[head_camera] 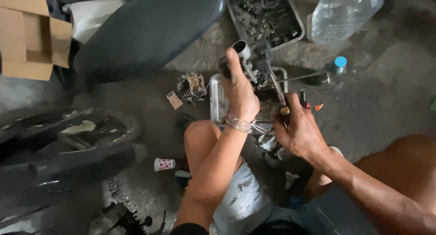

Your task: Disassembling and inspecting a motorcycle carburetor using a screwdriver and manual handling of parts.

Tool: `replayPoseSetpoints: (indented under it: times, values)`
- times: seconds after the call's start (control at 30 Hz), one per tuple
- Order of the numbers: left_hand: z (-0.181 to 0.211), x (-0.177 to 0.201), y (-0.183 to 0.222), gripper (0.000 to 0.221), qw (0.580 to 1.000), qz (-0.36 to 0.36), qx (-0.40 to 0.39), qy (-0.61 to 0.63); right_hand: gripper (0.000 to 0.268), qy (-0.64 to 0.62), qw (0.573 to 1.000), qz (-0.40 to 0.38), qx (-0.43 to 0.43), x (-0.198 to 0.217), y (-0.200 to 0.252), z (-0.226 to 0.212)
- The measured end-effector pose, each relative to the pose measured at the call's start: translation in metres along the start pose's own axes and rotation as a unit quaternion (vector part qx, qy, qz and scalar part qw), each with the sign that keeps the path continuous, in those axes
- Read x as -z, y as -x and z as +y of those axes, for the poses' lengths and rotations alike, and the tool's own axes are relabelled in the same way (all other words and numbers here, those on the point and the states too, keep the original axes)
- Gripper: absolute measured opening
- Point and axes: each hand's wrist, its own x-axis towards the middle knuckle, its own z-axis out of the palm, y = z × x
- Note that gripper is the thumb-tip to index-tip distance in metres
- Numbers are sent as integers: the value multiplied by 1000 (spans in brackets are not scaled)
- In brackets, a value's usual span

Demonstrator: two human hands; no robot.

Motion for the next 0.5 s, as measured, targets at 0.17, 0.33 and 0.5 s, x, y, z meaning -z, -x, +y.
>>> replayPoseSetpoints:
  times: [0.17,0.33,0.5]
  values:
    - [-44,20,-39,71,978,-86,-179,-64,39,-43,999,-22,11,8,1,-12]
    - [-45,45,-33,94,923,-331,-187,61,43,-40,999,-22,0,17,3,-15]
    - [-29,58,-23,108,912,-354,-200,-55,48,-80,996,-26,-21,18,7,-14]
